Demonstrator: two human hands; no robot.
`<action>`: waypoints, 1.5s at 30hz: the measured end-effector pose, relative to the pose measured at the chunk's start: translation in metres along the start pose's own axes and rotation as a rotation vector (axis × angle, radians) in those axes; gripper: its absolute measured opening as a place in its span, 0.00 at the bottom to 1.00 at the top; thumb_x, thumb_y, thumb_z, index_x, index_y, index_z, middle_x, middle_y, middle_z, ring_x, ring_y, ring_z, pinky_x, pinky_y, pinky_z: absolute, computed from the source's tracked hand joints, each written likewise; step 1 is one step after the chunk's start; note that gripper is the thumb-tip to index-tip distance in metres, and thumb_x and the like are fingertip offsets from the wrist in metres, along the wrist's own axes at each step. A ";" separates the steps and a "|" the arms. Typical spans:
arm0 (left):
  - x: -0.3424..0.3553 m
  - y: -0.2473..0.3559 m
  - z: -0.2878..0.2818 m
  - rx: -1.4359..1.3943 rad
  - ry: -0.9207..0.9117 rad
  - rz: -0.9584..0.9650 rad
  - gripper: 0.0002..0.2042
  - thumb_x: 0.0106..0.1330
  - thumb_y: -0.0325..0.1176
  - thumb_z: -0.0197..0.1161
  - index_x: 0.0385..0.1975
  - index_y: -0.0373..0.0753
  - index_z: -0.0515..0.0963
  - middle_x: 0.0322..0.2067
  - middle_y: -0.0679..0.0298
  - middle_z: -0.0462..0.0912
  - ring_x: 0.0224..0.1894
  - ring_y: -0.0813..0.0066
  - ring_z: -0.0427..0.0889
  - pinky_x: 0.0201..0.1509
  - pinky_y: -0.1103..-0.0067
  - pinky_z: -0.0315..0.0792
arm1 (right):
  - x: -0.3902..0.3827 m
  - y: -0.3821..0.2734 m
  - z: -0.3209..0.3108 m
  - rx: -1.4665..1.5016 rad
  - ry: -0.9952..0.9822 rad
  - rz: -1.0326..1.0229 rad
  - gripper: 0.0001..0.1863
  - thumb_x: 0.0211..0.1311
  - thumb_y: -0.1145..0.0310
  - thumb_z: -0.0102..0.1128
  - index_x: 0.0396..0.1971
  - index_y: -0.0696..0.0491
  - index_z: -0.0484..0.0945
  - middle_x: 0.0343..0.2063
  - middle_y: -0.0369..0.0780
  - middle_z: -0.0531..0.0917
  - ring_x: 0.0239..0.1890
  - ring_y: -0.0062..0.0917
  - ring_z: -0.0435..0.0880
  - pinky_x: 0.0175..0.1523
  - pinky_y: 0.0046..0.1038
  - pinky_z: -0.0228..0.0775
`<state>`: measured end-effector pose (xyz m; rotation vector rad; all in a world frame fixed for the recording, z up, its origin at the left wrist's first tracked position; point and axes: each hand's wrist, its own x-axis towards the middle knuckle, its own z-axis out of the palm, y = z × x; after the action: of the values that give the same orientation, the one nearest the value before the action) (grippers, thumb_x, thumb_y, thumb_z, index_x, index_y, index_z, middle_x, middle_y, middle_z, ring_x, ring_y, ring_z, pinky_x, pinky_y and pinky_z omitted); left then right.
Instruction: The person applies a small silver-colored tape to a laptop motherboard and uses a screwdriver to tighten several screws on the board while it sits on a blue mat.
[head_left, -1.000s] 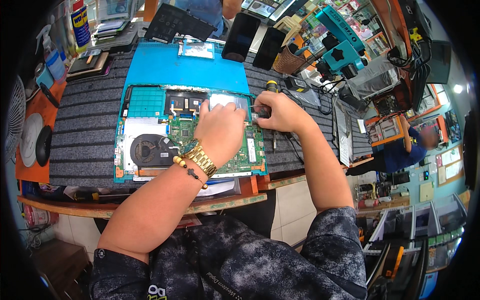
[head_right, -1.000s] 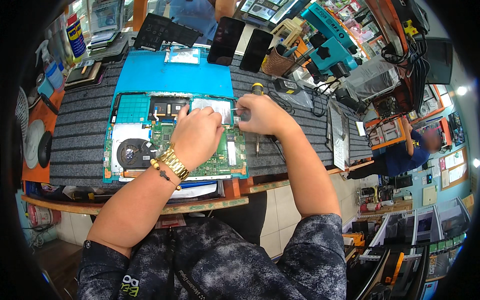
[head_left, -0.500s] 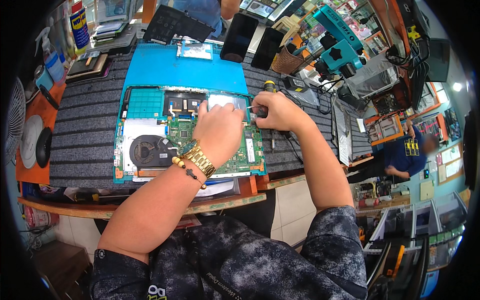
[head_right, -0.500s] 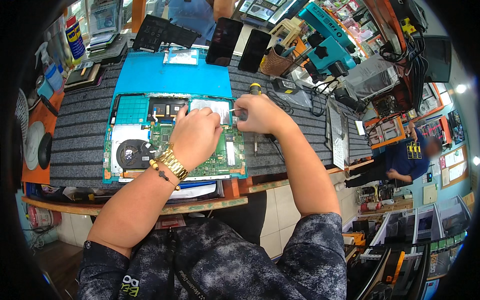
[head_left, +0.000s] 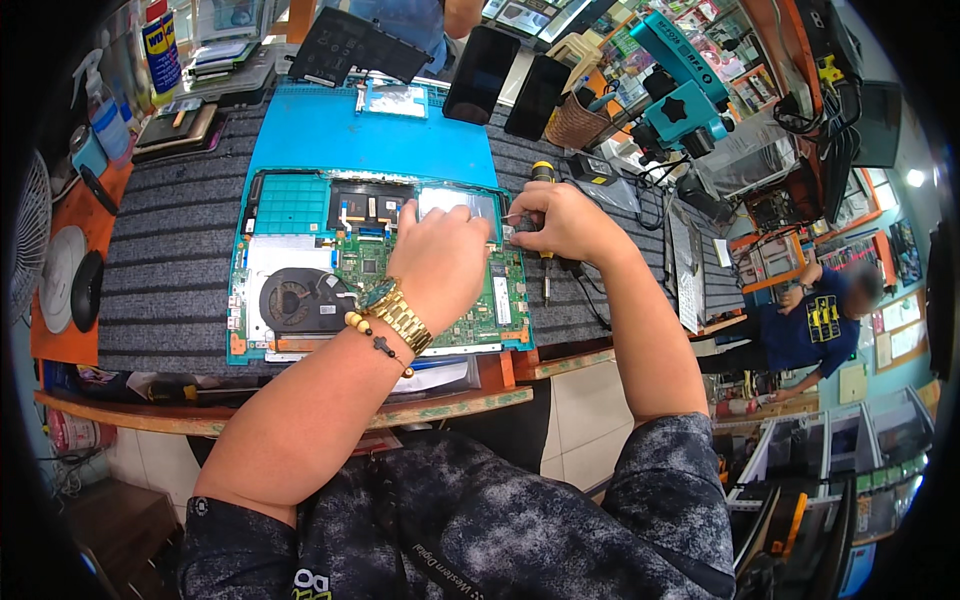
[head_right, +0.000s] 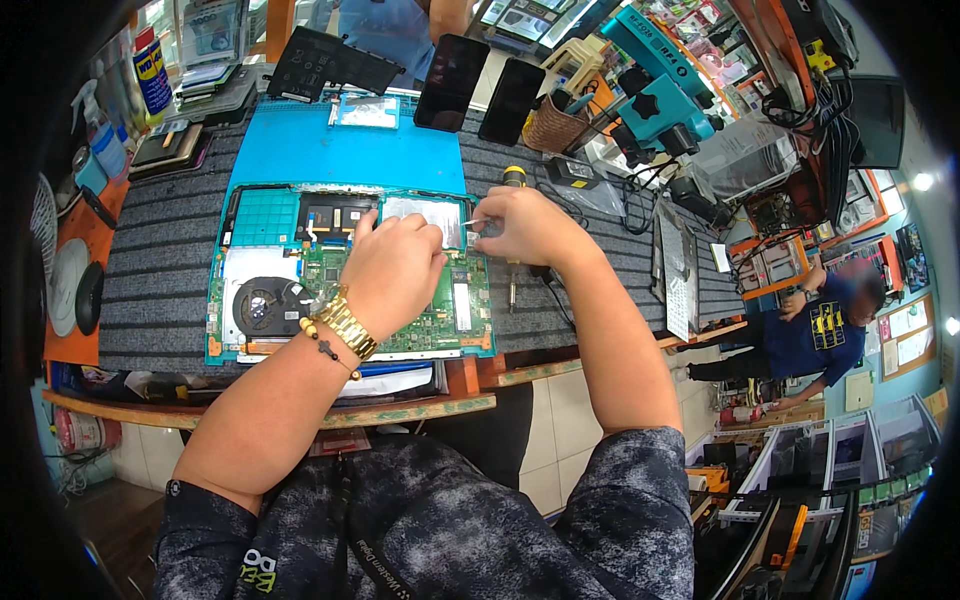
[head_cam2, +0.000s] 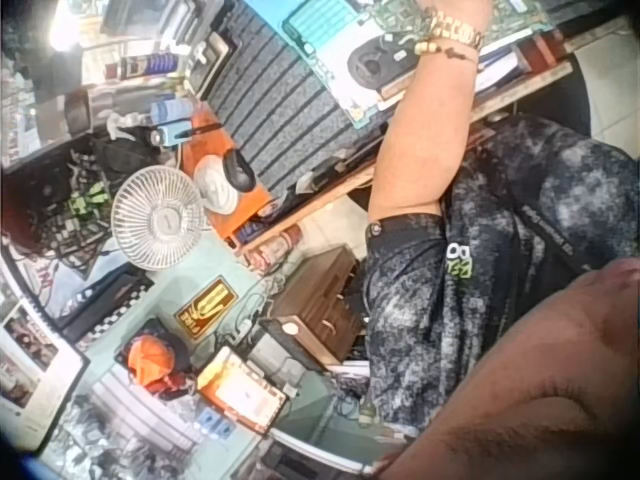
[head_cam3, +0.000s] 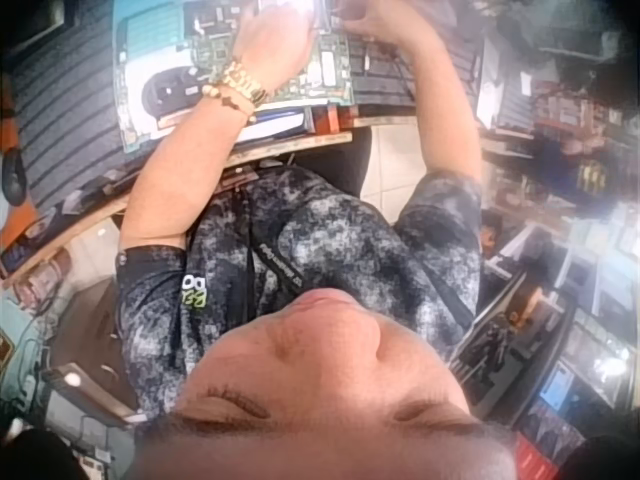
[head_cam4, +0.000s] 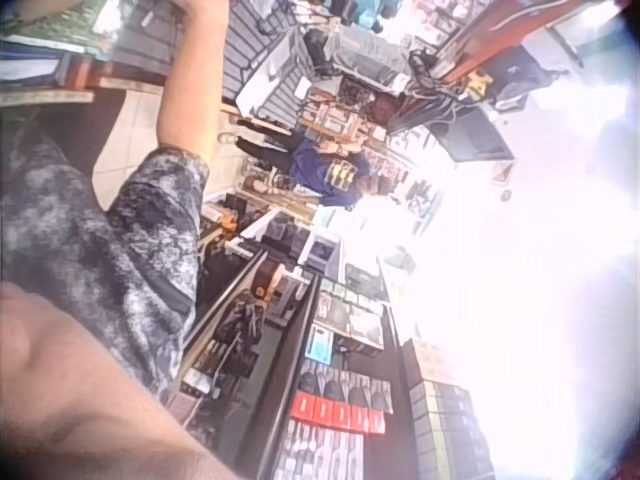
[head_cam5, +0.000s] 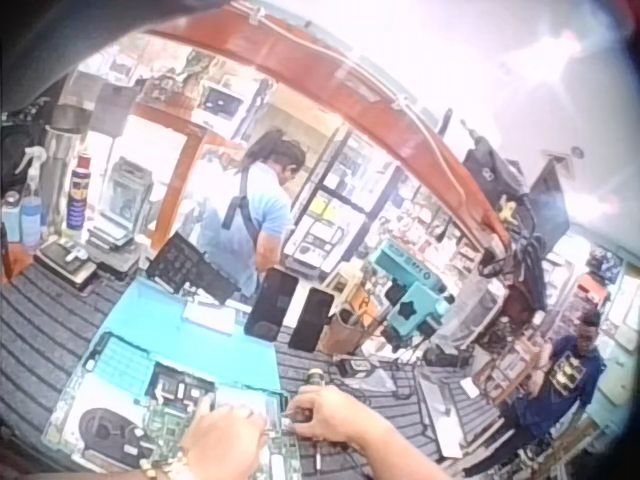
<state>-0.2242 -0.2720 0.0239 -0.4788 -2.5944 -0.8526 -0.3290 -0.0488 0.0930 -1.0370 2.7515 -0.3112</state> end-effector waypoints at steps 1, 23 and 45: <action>0.000 0.000 0.000 0.000 0.001 0.000 0.05 0.72 0.33 0.69 0.36 0.41 0.87 0.40 0.59 0.87 0.50 0.53 0.87 0.72 0.46 0.68 | 0.000 0.001 0.001 0.027 -0.007 0.009 0.17 0.53 0.63 0.82 0.41 0.55 0.90 0.38 0.42 0.87 0.42 0.40 0.88 0.50 0.39 0.81; 0.001 0.000 -0.001 0.016 -0.022 -0.010 0.05 0.72 0.33 0.69 0.36 0.41 0.87 0.40 0.59 0.88 0.51 0.53 0.87 0.73 0.47 0.68 | -0.001 -0.007 0.002 0.015 0.012 -0.017 0.17 0.51 0.69 0.78 0.39 0.56 0.81 0.41 0.45 0.86 0.47 0.47 0.86 0.56 0.42 0.78; 0.000 0.000 0.001 0.003 -0.009 -0.008 0.05 0.73 0.32 0.67 0.37 0.41 0.87 0.40 0.59 0.88 0.49 0.53 0.87 0.72 0.46 0.68 | 0.008 0.015 -0.018 0.470 0.008 0.191 0.13 0.62 0.69 0.78 0.43 0.58 0.86 0.38 0.39 0.91 0.41 0.23 0.88 0.51 0.30 0.81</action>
<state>-0.2248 -0.2716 0.0237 -0.4730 -2.6074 -0.8515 -0.3486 -0.0403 0.1051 -0.6470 2.5645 -0.8761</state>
